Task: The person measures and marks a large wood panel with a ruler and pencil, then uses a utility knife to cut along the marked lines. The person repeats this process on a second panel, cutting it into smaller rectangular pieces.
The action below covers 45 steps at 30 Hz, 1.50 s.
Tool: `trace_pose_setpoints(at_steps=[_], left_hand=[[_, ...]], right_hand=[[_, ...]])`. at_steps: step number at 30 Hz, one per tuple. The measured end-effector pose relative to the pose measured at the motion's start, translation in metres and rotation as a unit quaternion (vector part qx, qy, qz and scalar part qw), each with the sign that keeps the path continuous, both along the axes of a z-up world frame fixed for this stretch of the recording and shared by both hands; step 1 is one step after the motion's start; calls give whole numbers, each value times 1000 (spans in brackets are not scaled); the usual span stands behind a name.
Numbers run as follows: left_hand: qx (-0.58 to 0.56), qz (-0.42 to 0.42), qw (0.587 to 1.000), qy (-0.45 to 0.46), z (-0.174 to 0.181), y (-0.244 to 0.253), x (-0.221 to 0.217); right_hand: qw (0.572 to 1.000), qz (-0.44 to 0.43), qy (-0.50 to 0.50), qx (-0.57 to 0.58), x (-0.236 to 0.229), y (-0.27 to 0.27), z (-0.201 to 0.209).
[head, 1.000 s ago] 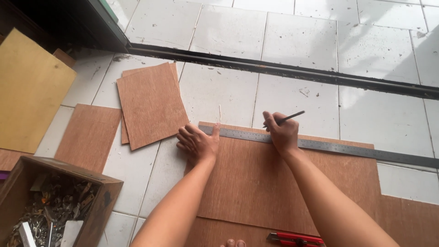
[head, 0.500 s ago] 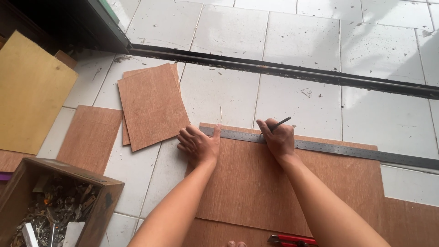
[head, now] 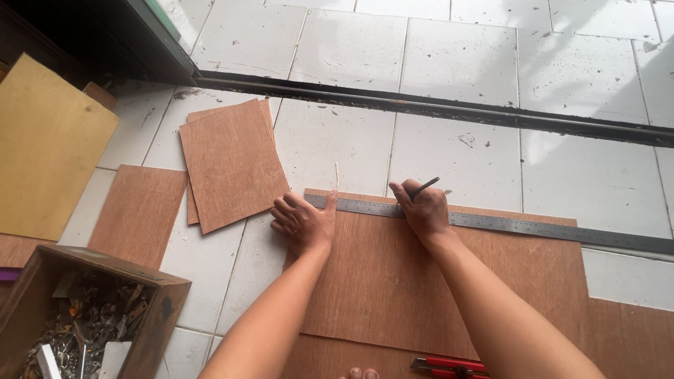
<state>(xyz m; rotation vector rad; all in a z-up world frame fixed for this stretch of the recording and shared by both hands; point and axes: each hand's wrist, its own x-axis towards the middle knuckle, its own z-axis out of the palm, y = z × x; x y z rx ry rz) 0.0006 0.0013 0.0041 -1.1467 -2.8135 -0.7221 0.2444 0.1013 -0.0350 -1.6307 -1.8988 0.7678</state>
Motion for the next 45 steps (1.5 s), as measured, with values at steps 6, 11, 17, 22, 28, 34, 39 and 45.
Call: trace_pose_setpoints(at_steps=[6,11,17,22,28,34,39,45], left_hand=[[-11,0,1000,-6,1,0,0],[-12,-6,1000,-22,7,-2,0],[-23,-9,999,-26,6,-1,0],[-23,-10,999,-24,5,-2,0],[-24,-9,999,-23,4,0,-2],[-18,-10,999,-24,3,0,-1],[-20,-3,1000,-18,2,1,-1],[-27,-14,999,-37,2,-4,-1]], right_hand=[[1000,-12,0,-14,-4,0,5],[1000,-17,11,-19,-3,-1,7],[1000,-15,17,-18,-3,-1,10],[1000,-8,10,-15,-3,-2,11],[1000,-6,5,-16,-3,0,6],[1000,-11,-6,-5,0,-1,3],[994,-43,99,14,-5,-8,19],[972,-94,212,41,19,-30,60]])
